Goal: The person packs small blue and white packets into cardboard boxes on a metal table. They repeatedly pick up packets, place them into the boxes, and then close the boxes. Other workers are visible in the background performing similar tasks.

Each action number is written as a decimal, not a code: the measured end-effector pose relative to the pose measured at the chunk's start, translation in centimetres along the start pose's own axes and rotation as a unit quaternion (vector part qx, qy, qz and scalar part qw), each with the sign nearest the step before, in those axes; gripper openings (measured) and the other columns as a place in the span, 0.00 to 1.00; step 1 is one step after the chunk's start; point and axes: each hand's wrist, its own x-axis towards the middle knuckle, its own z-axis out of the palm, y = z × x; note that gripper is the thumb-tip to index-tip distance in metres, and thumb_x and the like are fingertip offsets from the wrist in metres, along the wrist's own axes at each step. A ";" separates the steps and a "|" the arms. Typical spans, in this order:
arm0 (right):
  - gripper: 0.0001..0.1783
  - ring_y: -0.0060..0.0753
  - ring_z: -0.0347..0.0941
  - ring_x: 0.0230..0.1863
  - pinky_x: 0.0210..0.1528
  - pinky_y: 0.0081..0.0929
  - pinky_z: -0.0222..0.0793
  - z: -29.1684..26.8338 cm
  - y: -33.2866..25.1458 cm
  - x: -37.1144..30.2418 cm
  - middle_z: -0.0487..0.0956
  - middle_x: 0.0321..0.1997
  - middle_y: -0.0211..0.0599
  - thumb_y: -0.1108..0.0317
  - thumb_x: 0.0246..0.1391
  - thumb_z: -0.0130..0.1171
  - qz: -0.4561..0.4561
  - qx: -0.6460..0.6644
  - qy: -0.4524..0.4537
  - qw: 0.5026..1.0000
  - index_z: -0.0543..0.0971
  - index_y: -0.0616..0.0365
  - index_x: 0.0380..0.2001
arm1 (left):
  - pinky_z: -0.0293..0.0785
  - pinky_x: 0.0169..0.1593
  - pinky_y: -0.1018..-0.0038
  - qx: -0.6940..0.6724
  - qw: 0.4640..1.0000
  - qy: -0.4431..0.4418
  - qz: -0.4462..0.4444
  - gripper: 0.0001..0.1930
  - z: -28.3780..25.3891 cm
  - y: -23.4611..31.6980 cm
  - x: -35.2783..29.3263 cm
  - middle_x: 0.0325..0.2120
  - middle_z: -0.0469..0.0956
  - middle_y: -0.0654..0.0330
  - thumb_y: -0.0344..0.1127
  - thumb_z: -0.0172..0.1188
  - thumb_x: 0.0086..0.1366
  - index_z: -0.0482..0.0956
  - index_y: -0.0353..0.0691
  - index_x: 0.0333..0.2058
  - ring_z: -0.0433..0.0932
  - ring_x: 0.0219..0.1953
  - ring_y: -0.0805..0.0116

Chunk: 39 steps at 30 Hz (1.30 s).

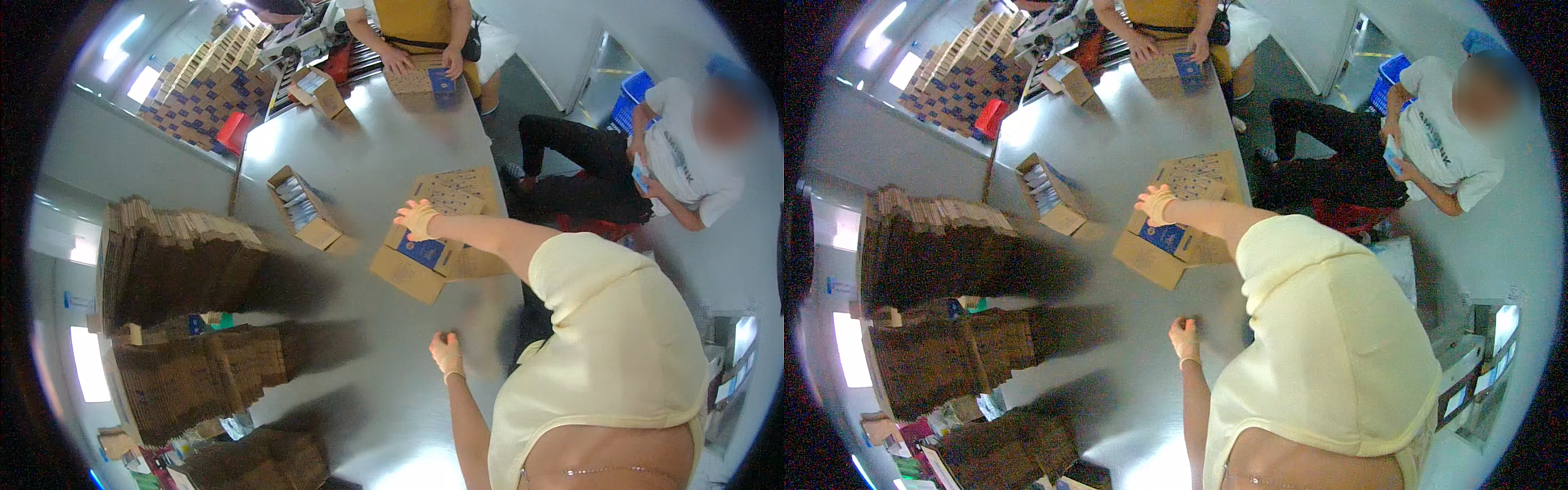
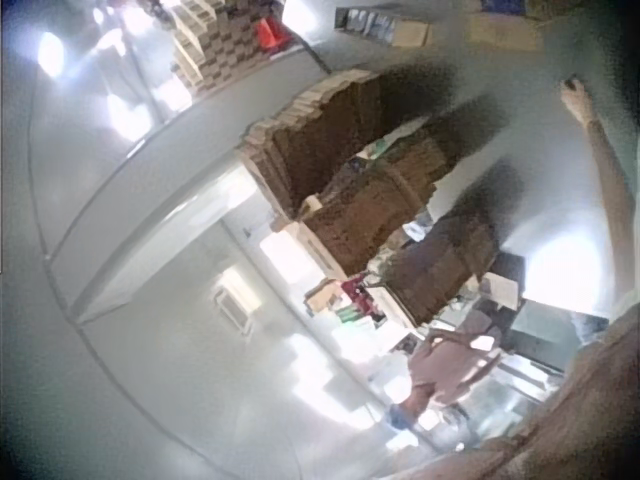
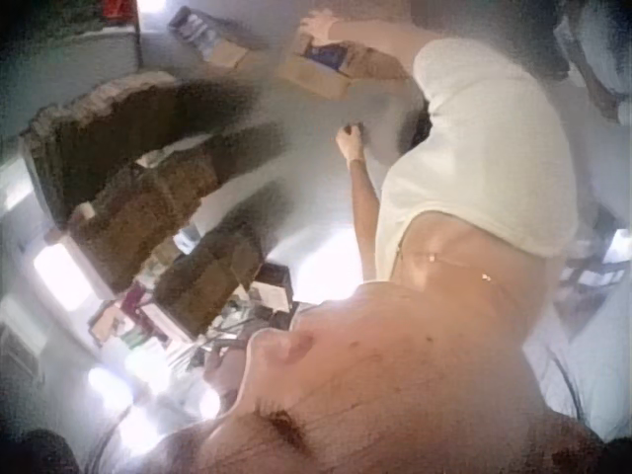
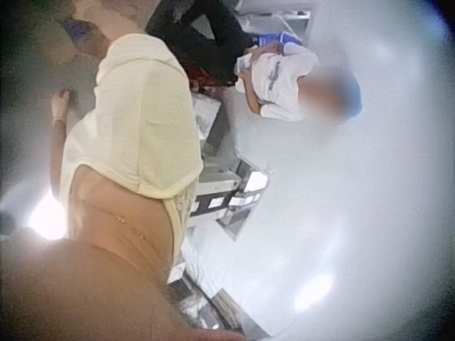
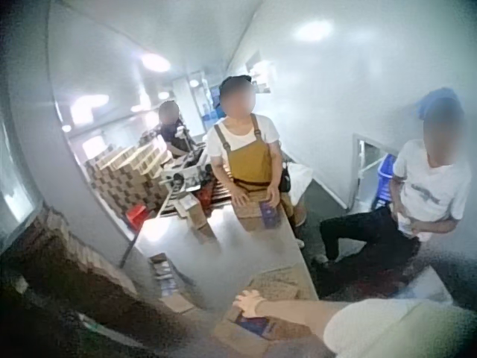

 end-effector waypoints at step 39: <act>0.21 0.38 0.61 0.62 0.65 0.43 0.50 4.1 -14.4 -25.0 0.75 0.51 0.37 0.52 0.50 0.56 -0.629 0.075 -0.066 0.771 0.77 0.51 0.44 | 0.65 0.52 0.66 -0.365 0.643 0.619 -0.265 0.25 5.3 -0.2 -25.4 0.49 0.68 0.52 0.49 0.50 0.66 0.65 0.35 0.52 0.68 0.50 0.60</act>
